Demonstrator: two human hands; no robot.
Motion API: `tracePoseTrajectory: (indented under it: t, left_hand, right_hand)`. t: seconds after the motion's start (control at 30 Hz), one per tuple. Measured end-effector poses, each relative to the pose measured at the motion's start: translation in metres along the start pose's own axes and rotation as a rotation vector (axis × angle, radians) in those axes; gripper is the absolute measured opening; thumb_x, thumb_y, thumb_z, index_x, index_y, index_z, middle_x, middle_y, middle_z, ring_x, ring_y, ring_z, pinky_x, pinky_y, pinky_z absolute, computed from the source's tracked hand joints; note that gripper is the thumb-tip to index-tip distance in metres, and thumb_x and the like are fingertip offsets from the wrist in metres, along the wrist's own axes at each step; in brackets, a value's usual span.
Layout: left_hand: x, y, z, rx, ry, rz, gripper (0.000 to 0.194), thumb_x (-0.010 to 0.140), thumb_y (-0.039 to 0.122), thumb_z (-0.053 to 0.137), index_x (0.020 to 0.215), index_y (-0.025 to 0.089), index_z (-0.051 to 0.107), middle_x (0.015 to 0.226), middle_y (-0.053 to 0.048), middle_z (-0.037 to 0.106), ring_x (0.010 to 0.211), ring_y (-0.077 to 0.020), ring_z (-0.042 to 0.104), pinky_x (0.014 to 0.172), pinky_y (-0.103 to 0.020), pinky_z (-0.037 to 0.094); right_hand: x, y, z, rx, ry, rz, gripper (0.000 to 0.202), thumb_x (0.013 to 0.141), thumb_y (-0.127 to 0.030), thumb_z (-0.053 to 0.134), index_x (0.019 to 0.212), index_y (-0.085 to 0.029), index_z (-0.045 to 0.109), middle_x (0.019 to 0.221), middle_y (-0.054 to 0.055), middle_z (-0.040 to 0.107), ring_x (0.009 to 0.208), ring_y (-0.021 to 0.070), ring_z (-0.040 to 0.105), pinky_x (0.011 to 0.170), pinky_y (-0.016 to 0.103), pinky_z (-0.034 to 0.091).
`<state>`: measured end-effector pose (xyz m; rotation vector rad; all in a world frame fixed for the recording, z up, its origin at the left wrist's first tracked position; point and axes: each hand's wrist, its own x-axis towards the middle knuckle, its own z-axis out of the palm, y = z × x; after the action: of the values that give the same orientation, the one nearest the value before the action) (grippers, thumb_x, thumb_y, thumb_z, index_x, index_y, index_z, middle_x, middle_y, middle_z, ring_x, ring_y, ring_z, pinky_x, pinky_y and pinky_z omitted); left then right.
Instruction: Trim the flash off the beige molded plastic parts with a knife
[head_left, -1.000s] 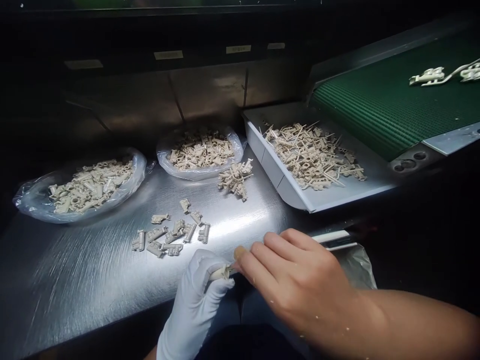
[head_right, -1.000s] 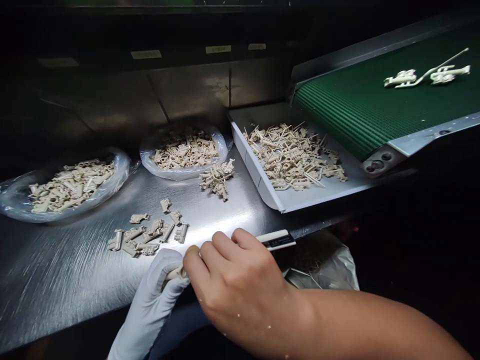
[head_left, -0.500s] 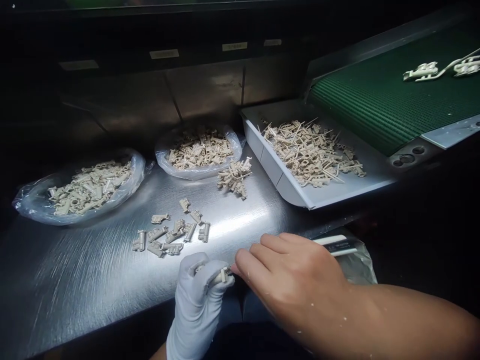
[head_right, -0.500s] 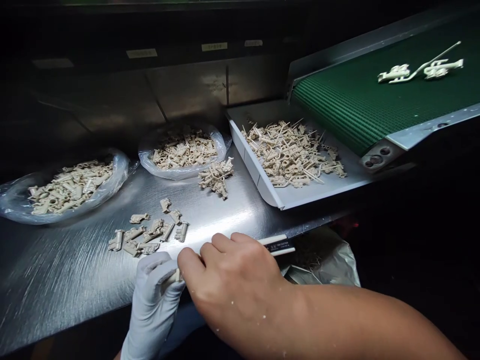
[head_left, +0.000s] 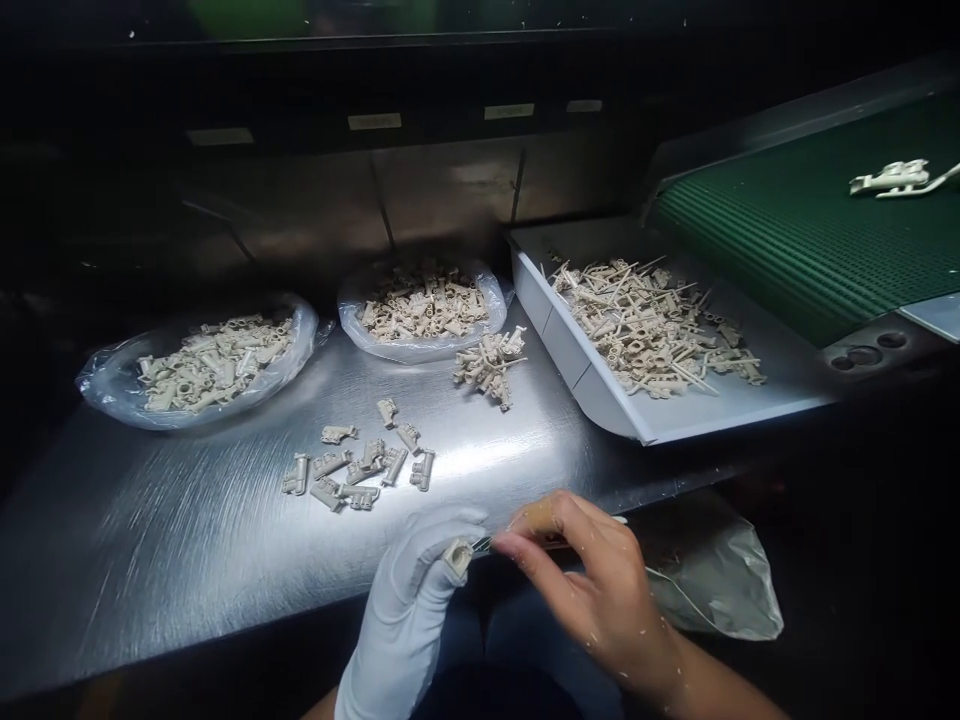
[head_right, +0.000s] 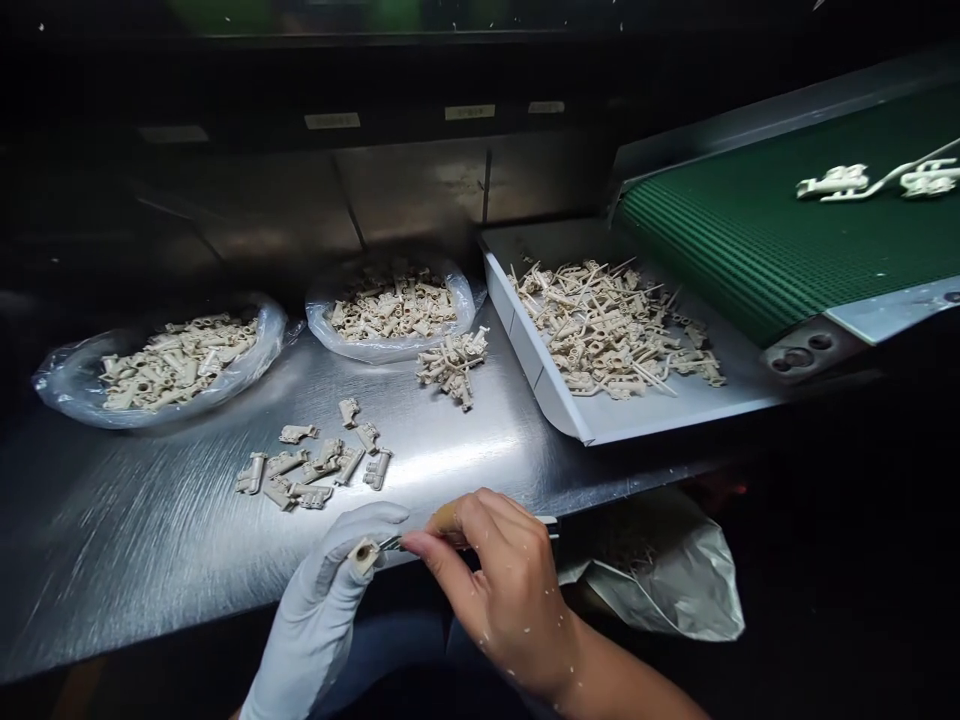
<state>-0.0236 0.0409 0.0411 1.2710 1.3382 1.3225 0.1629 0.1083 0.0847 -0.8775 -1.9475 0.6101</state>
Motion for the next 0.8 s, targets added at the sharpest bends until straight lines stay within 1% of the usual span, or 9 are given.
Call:
tracePoseTrajectory:
  t: [0.1,0.17,0.27,0.37,0.5,0.6,0.67,0.73,0.8]
  left_hand:
    - [0.0,-0.002,-0.002,0.013,-0.009,0.011,0.027,0.104,0.026,0.062,0.124,0.038,0.075,0.128,0.002,0.076,0.12,-0.0197,0.069,0.109,-0.031,0.05]
    - [0.0,-0.003,-0.003,0.027,-0.014,0.021,0.026,0.105,0.026,0.061,0.124,0.037,0.075,0.128,0.001,0.076,0.119,-0.0195,0.069,0.109,-0.03,0.05]
    - [0.0,-0.002,-0.005,0.036,-0.026,0.023,0.025,0.105,0.027,0.06,0.122,0.037,0.076,0.127,0.0,0.075,0.118,-0.0192,0.069,0.109,-0.03,0.051]
    - [0.003,0.002,-0.005,0.016,-0.062,0.008,0.021,0.106,0.031,0.059,0.115,0.035,0.078,0.124,0.0,0.074,0.117,-0.019,0.068,0.109,-0.029,0.05]
    - [0.007,0.009,-0.005,-0.07,-0.153,-0.013,0.023,0.108,0.035,0.054,0.108,0.032,0.077,0.116,0.0,0.072,0.109,-0.0183,0.067,0.103,-0.027,0.051]
    - [0.009,0.01,-0.007,-0.105,-0.227,-0.052,0.025,0.109,0.035,0.051,0.103,0.029,0.075,0.108,0.001,0.069,0.101,-0.0174,0.064,0.099,-0.026,0.049]
    - [0.01,0.011,-0.009,-0.128,-0.267,-0.107,0.027,0.109,0.037,0.051,0.1,0.027,0.074,0.103,0.001,0.067,0.097,-0.0174,0.062,0.096,-0.026,0.049]
    - [0.011,0.011,-0.009,-0.149,-0.308,-0.169,0.027,0.109,0.04,0.051,0.099,0.025,0.072,0.102,0.0,0.065,0.097,-0.0184,0.061,0.096,-0.027,0.048]
    - [0.012,0.014,-0.008,-0.182,-0.327,-0.219,0.028,0.109,0.041,0.05,0.097,0.024,0.07,0.098,0.0,0.064,0.094,-0.0182,0.061,0.094,-0.028,0.049]
  right_hand:
    - [-0.003,0.002,0.004,-0.014,0.046,-0.036,0.01,0.099,-0.014,0.068,0.092,-0.021,0.064,0.076,0.0,0.072,0.066,0.0155,0.066,0.062,0.028,0.052]
    - [-0.003,0.001,0.003,-0.045,0.051,-0.082,0.011,0.097,-0.012,0.069,0.094,-0.02,0.064,0.076,0.001,0.073,0.066,0.016,0.066,0.063,0.029,0.052]
    - [0.0,-0.001,-0.001,-0.057,0.005,-0.109,0.012,0.097,-0.011,0.07,0.093,-0.021,0.064,0.075,0.0,0.072,0.064,0.0156,0.065,0.062,0.029,0.05]
    - [0.003,-0.003,-0.005,-0.024,-0.038,-0.113,0.012,0.097,-0.012,0.07,0.091,-0.021,0.064,0.074,0.0,0.072,0.063,0.0152,0.065,0.06,0.028,0.05]
    - [0.002,-0.001,-0.006,0.025,-0.071,-0.075,0.014,0.099,-0.015,0.069,0.087,-0.02,0.064,0.071,0.0,0.07,0.062,0.0149,0.065,0.06,0.026,0.05]
    - [0.0,0.001,-0.006,0.1,-0.121,0.027,0.016,0.1,-0.02,0.069,0.085,-0.02,0.065,0.071,0.0,0.069,0.064,0.0142,0.066,0.062,0.024,0.05]
    - [-0.002,0.002,-0.006,0.186,-0.19,0.163,0.019,0.102,-0.027,0.066,0.085,-0.02,0.065,0.073,0.0,0.069,0.066,0.0136,0.066,0.062,0.023,0.05]
    - [-0.002,0.005,-0.004,0.304,-0.28,0.303,0.023,0.105,-0.034,0.06,0.086,-0.02,0.064,0.077,0.001,0.07,0.069,0.0135,0.067,0.061,0.021,0.049]
    - [-0.001,0.008,0.0,0.405,-0.351,0.39,0.026,0.103,-0.043,0.061,0.089,-0.02,0.063,0.08,0.001,0.07,0.072,0.0141,0.067,0.06,0.021,0.049]
